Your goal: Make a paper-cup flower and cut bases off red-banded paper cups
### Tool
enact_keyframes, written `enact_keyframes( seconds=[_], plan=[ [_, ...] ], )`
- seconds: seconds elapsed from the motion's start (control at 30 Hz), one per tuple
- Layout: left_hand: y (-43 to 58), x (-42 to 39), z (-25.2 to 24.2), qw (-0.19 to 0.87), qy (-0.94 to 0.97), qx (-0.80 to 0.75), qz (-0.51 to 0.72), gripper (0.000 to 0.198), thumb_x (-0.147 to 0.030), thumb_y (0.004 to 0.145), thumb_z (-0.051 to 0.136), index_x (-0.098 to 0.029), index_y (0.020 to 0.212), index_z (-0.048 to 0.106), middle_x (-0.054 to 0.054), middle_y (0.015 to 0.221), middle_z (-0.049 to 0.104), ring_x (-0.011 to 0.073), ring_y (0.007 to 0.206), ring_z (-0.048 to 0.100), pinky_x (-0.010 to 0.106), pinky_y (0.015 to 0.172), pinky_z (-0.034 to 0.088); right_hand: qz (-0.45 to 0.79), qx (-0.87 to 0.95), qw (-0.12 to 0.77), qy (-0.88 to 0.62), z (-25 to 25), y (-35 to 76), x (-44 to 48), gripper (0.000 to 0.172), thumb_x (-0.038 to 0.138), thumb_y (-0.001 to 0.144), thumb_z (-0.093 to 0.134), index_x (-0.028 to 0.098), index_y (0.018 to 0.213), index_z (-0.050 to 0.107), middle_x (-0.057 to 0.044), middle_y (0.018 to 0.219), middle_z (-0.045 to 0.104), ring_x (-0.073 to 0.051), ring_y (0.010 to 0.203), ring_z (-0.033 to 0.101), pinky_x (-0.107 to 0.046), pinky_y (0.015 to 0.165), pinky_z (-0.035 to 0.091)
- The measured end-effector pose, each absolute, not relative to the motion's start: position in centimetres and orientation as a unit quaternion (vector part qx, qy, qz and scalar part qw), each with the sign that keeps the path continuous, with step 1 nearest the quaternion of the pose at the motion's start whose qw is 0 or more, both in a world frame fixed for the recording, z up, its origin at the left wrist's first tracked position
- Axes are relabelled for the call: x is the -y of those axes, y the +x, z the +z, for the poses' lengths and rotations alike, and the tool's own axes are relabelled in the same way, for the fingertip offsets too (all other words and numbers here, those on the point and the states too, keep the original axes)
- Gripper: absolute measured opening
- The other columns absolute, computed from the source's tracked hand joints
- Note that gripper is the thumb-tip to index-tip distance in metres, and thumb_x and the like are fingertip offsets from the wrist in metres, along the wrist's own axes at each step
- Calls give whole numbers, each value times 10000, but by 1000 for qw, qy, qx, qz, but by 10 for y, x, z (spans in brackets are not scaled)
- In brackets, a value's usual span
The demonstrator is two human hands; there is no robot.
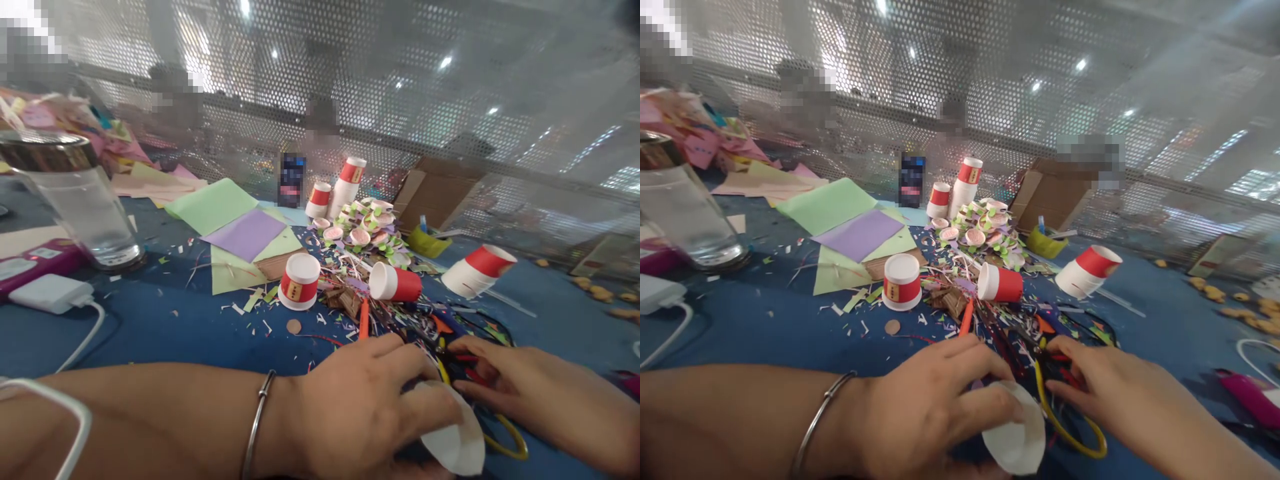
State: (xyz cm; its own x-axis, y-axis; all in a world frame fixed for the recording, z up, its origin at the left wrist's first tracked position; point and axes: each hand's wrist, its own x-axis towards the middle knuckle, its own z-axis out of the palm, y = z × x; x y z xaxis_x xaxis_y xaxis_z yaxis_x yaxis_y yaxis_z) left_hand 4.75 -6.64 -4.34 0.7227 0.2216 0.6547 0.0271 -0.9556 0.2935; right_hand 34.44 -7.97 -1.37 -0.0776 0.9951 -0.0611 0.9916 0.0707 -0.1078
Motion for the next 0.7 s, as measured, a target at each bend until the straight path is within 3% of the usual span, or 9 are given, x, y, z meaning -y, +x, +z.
enact_keyframes(
  seconds=[0.07,0.17,0.27,0.33,0.4,0.5,0.7],
  plan=[
    [47,65,-39,166,897,-100,397,307,-343,955,546,-145,1172,636,106,1160,637,210,1035,608,330,967,514,95,714,-16,-693,-1,335,74,458,655,723,621,291,949,785,-69,649,757,-357,609,730,-443,501,493],
    [45,60,-34,214,863,-163,428,353,-329,868,632,-128,1156,602,114,1088,648,227,1006,616,365,908,544,160,677,91,-713,13,316,56,583,703,750,610,250,1093,742,-64,713,771,-286,593,718,-406,568,519],
    [45,54,-33,253,813,-229,472,362,-289,838,636,-137,1150,532,120,1089,643,245,1030,620,406,902,549,232,627,219,-711,16,299,32,487,594,710,722,198,995,719,-50,614,717,-215,492,636,-340,510,457],
    [46,49,-35,276,788,-263,483,393,-275,819,653,-153,1163,506,125,1131,640,259,1063,624,435,913,552,268,617,249,-696,12,291,19,463,559,737,735,197,1019,674,-27,623,705,-183,482,609,-304,472,419],
    [46,46,-36,291,779,-290,474,449,-278,797,674,-158,1194,505,138,1179,638,283,1101,622,473,923,554,294,612,273,-681,8,286,9,404,574,750,720,207,895,638,5,583,646,-145,436,547,-280,435,381],
    [46,42,-36,305,781,-313,447,507,-277,780,695,-149,1245,537,143,1211,637,303,1159,604,507,963,545,296,611,321,-660,7,285,3,363,559,763,709,214,769,594,39,574,563,-92,440,471,-253,440,361],
    [46,42,-35,299,812,-302,401,458,-264,757,739,-155,1176,592,124,1181,647,298,1186,587,507,1011,528,180,611,394,-663,7,308,-3,421,623,749,671,209,791,613,18,593,550,-101,447,460,-280,442,386]
  ],
)
